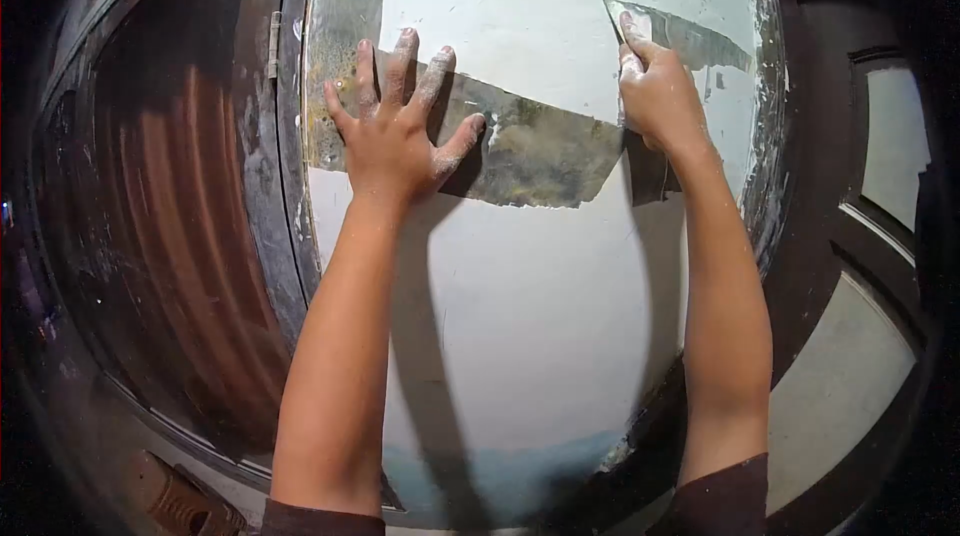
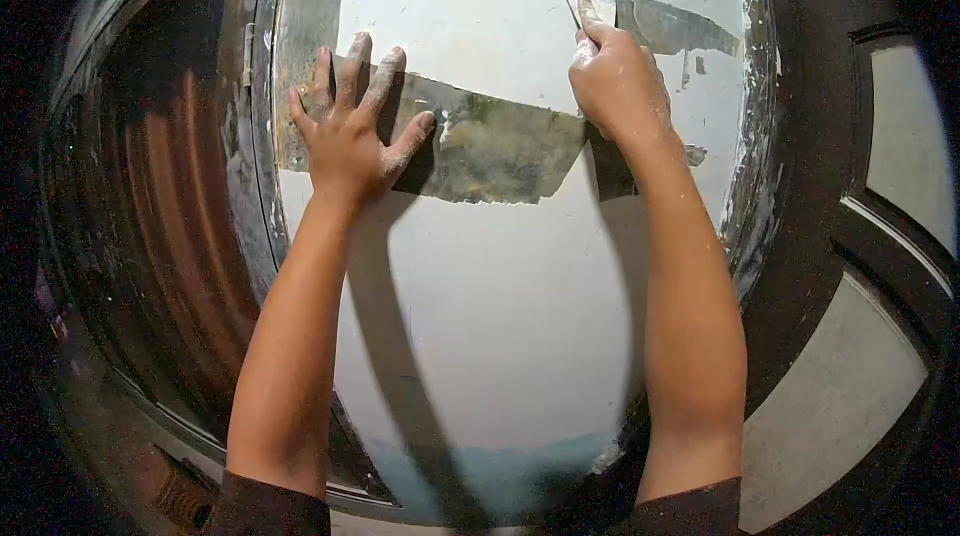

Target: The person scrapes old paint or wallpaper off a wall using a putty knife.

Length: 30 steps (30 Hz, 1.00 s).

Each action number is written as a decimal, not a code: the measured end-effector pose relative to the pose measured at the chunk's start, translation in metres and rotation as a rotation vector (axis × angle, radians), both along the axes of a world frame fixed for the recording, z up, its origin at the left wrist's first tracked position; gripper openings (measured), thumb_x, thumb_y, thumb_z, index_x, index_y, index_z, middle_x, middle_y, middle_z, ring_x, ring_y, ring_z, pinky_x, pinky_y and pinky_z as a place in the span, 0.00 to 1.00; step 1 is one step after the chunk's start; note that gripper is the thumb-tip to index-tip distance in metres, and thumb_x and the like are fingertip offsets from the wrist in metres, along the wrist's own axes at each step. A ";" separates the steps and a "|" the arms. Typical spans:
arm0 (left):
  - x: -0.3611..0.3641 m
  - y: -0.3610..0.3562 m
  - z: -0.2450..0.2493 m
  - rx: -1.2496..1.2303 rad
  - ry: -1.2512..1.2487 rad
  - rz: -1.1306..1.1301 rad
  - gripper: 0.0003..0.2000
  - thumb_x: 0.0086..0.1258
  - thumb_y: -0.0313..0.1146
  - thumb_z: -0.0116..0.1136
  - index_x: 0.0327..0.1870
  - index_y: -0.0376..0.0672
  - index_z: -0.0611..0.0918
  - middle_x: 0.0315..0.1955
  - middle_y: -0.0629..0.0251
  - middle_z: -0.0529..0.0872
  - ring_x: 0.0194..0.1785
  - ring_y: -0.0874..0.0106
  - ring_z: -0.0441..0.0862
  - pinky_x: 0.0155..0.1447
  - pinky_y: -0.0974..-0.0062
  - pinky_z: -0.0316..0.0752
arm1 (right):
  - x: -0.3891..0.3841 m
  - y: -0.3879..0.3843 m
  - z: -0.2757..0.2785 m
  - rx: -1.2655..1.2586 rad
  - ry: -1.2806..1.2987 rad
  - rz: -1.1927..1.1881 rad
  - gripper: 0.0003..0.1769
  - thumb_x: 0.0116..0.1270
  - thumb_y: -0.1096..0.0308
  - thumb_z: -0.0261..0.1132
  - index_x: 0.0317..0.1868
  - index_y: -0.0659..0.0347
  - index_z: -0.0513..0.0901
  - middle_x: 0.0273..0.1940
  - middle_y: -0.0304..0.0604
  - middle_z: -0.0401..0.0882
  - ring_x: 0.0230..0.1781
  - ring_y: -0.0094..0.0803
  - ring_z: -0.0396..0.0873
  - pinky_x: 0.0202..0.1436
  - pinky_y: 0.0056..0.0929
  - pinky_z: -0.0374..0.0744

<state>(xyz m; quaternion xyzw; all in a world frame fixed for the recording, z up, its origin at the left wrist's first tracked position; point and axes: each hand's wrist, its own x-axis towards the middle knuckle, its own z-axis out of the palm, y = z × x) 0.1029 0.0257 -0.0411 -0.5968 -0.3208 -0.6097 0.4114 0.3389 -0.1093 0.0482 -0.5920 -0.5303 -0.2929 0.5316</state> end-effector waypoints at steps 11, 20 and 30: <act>0.000 0.000 0.000 -0.001 -0.005 -0.020 0.36 0.68 0.64 0.63 0.79 0.76 0.71 0.84 0.74 0.60 0.87 0.53 0.49 0.79 0.26 0.38 | 0.038 -0.018 -0.058 0.007 -0.116 -0.030 0.24 0.78 0.60 0.57 0.73 0.40 0.78 0.46 0.65 0.85 0.49 0.64 0.83 0.55 0.49 0.79; 0.000 0.000 -0.001 0.000 -0.004 -0.008 0.35 0.68 0.65 0.61 0.78 0.75 0.72 0.83 0.74 0.61 0.87 0.54 0.50 0.80 0.26 0.37 | 0.021 -0.018 -0.052 -0.019 -0.078 0.039 0.23 0.78 0.64 0.58 0.71 0.51 0.79 0.49 0.66 0.84 0.50 0.65 0.83 0.55 0.48 0.80; 0.000 -0.001 0.000 -0.002 -0.006 0.019 0.35 0.68 0.67 0.61 0.77 0.75 0.73 0.83 0.72 0.61 0.87 0.55 0.50 0.80 0.27 0.36 | 0.027 -0.007 -0.041 -0.010 -0.114 0.006 0.19 0.76 0.64 0.59 0.61 0.61 0.86 0.50 0.66 0.86 0.53 0.61 0.84 0.59 0.48 0.79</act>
